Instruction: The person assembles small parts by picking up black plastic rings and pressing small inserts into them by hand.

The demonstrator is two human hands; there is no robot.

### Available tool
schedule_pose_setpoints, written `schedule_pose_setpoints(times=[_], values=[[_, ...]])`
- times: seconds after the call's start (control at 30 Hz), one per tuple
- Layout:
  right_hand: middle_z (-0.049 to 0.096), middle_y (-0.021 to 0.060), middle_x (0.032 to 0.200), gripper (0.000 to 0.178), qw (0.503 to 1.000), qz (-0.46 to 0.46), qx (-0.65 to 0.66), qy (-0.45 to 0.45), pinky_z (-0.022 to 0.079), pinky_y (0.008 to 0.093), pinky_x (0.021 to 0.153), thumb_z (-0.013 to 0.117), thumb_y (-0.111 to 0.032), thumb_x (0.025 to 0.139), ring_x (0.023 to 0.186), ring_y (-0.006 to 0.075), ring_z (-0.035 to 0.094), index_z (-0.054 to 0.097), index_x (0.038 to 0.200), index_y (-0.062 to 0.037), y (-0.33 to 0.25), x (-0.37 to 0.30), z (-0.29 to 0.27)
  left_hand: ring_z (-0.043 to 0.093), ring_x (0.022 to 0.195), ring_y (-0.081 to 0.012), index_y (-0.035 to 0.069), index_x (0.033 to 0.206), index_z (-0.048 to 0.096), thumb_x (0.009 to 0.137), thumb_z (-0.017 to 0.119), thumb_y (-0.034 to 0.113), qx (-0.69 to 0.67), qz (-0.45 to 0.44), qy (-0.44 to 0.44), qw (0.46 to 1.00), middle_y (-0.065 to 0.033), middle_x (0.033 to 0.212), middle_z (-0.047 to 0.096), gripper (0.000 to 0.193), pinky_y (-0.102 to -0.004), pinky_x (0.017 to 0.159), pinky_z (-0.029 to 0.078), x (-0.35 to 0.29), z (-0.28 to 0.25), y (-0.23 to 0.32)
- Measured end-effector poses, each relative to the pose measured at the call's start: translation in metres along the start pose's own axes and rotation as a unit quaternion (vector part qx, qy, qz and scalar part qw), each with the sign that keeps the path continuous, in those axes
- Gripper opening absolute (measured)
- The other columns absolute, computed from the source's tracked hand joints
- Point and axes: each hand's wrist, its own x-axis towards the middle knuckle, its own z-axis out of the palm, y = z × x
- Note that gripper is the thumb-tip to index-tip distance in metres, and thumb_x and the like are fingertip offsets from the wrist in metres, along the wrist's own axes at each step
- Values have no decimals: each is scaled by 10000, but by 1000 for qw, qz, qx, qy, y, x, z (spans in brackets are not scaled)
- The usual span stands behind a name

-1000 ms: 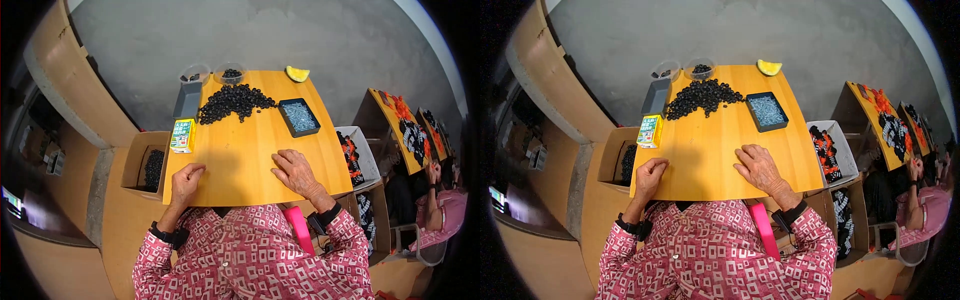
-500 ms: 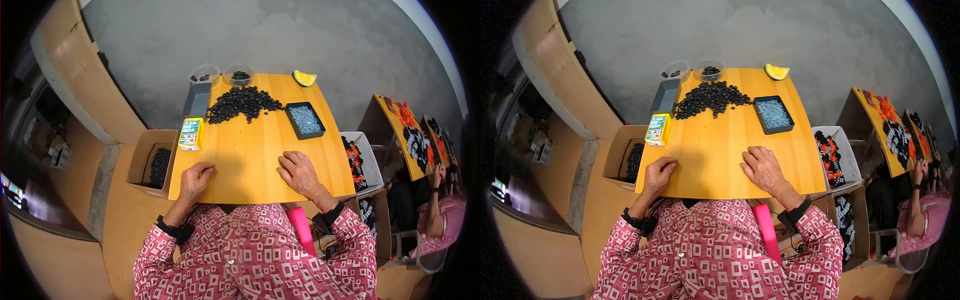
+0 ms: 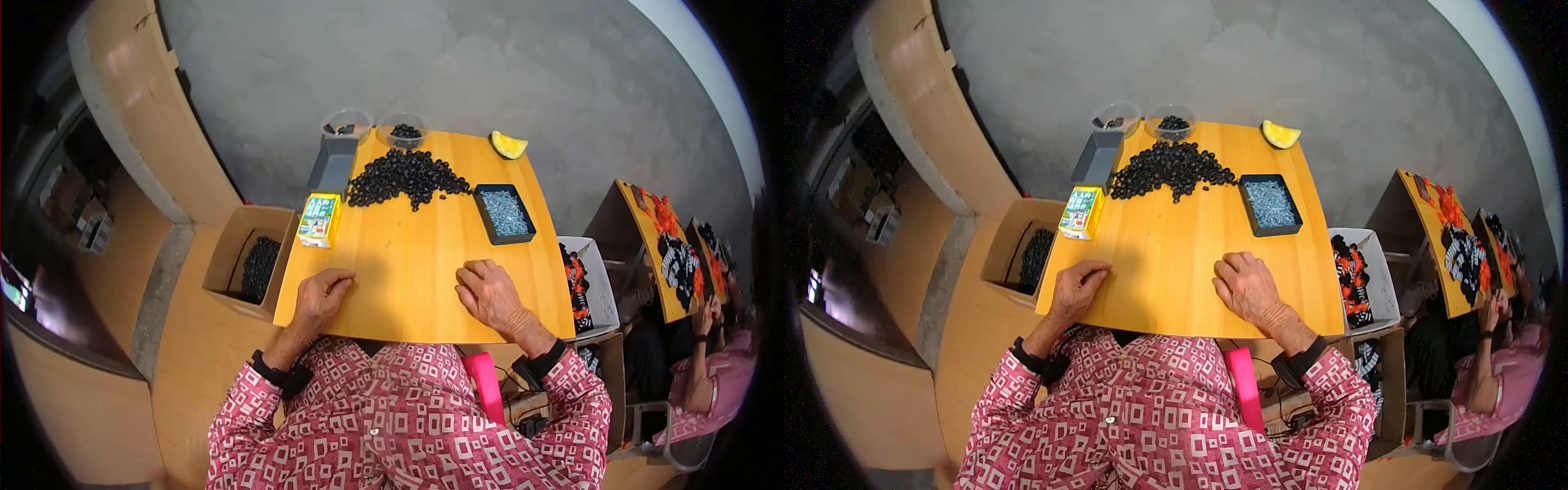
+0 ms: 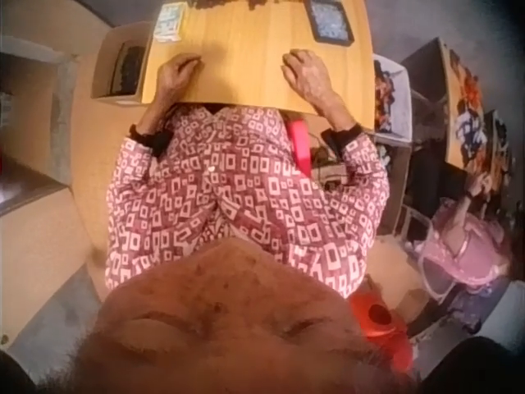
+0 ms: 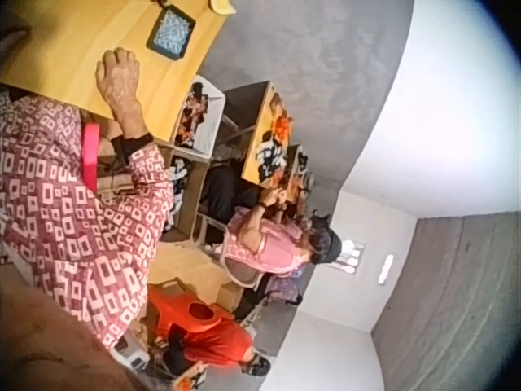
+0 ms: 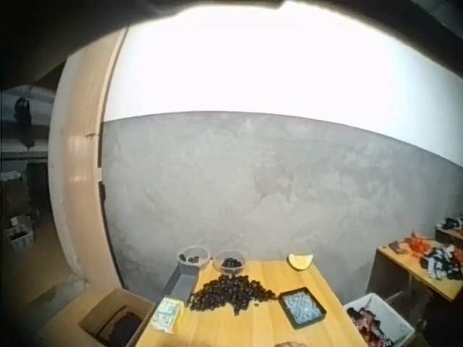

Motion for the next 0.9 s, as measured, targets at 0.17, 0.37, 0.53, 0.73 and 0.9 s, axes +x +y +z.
schedule_pose_setpoints(times=[0.17, 0.37, 0.53, 0.73, 0.9], values=[[668, 151, 902, 158, 999, -8, 12, 32, 528, 418, 748, 649, -132, 846, 832, 316, 637, 687, 927, -1, 20, 56, -18, 702, 903, -298, 6, 998, 703, 898, 629, 106, -10, 35, 9, 999, -149, 971, 721, 160, -349, 806, 548, 2, 1, -3], [652, 163, 901, 171, 996, 47, 49, 61, 534, 435, 779, 629, -133, 862, 905, 345, 639, 699, 982, -32, 49, 129, 0, 694, 895, -311, 10, 985, 699, 887, 631, 100, -19, 43, 18, 999, -149, 956, 714, 149, -367, 789, 543, 0, 4, -7], [640, 149, 966, 172, 998, 63, 14, -14, 533, 435, 838, 646, -134, 859, 950, 350, 635, 701, 994, -43, 64, 161, 47, 687, 889, -320, 17, 975, 694, 887, 624, 95, -15, 58, 22, 998, -146, 951, 711, 137, -388, 781, 543, -2, 3, -4], [596, 137, 1050, 236, 996, 79, -17, -33, 529, 425, 826, 668, -122, 828, 981, 342, 621, 678, 1056, -63, 63, 160, 67, 681, 892, -321, 34, 972, 687, 891, 612, 96, -11, 83, 22, 996, -142, 951, 709, 127, -388, 776, 541, 0, 2, -5], [608, 155, 954, 140, 998, 63, 9, -13, 535, 430, 809, 659, -103, 830, 924, 356, 634, 685, 948, -30, 59, 146, 62, 681, 890, -316, 36, 963, 685, 901, 599, 120, -3, 84, 25, 996, -140, 939, 707, 136, -387, 775, 541, 1, 4, -8]])
